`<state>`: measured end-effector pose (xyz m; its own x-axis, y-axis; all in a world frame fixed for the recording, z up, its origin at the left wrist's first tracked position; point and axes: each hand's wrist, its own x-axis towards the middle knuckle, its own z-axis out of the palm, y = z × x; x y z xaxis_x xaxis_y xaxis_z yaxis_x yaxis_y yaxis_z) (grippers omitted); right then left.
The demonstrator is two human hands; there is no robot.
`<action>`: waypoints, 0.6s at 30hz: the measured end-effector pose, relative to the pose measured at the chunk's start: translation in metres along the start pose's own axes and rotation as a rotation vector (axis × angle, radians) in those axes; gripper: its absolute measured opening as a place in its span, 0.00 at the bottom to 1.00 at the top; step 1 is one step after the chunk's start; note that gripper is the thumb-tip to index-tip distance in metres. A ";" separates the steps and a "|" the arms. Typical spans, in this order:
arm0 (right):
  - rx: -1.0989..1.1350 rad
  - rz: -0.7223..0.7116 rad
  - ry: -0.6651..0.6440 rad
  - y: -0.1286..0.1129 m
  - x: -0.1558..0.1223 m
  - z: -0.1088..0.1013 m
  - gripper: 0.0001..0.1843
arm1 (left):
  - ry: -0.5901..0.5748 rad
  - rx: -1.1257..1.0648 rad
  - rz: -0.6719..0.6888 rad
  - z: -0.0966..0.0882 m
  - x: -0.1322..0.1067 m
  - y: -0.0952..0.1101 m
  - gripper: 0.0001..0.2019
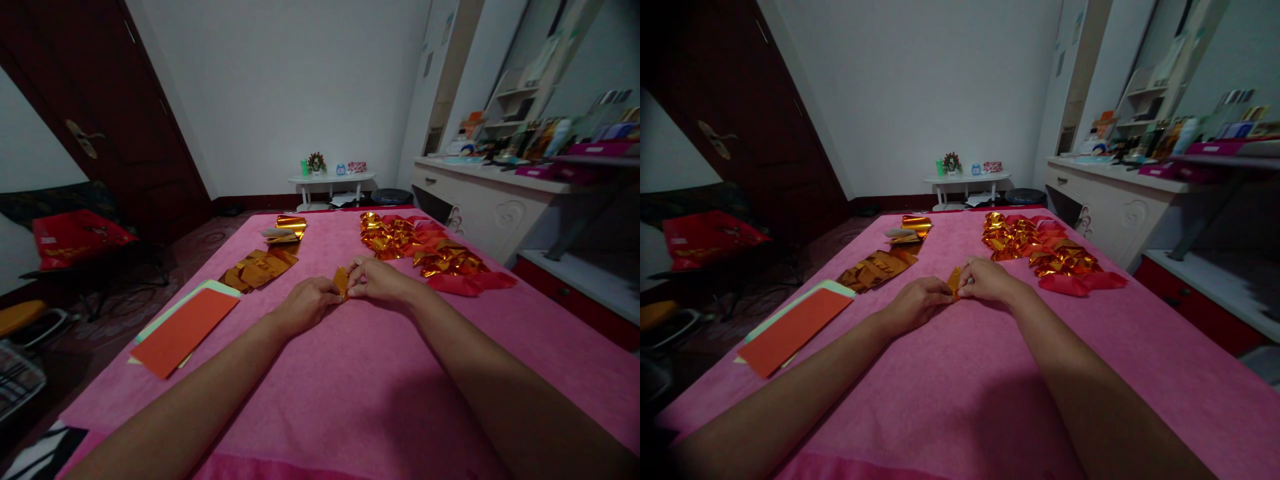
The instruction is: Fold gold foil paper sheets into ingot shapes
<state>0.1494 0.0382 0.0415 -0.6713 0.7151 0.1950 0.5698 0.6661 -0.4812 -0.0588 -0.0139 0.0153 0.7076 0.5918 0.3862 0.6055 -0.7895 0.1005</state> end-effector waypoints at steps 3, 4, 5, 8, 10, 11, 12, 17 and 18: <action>0.031 0.039 0.014 0.011 0.003 0.009 0.03 | 0.022 -0.021 0.027 0.003 0.000 -0.002 0.12; 0.033 0.055 0.023 0.013 0.003 0.011 0.03 | 0.033 -0.034 0.031 0.004 0.000 -0.003 0.12; 0.033 0.072 0.031 0.015 0.004 0.013 0.02 | 0.045 -0.048 0.031 0.005 0.000 -0.003 0.12; 0.032 0.144 0.052 0.014 0.004 0.015 0.02 | 0.075 -0.088 0.026 0.007 -0.001 -0.004 0.11; 0.039 0.194 0.053 0.011 0.004 0.015 0.03 | 0.084 -0.116 0.018 0.007 -0.001 -0.003 0.11; 0.044 0.216 0.048 0.009 0.004 0.014 0.03 | 0.086 -0.126 0.011 0.006 -0.002 -0.002 0.11; 0.050 0.234 0.043 0.007 0.004 0.014 0.04 | 0.087 -0.132 0.002 0.006 -0.002 -0.001 0.11; 0.069 0.279 0.020 0.005 0.005 0.013 0.04 | 0.085 -0.094 -0.042 0.004 -0.002 0.003 0.12; 0.068 0.283 0.018 0.006 0.006 0.013 0.04 | 0.083 -0.085 -0.031 0.004 -0.002 0.003 0.13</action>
<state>0.1428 0.0433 0.0283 -0.4812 0.8746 0.0591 0.6999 0.4239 -0.5748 -0.0572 -0.0168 0.0112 0.6545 0.6030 0.4561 0.5909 -0.7843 0.1890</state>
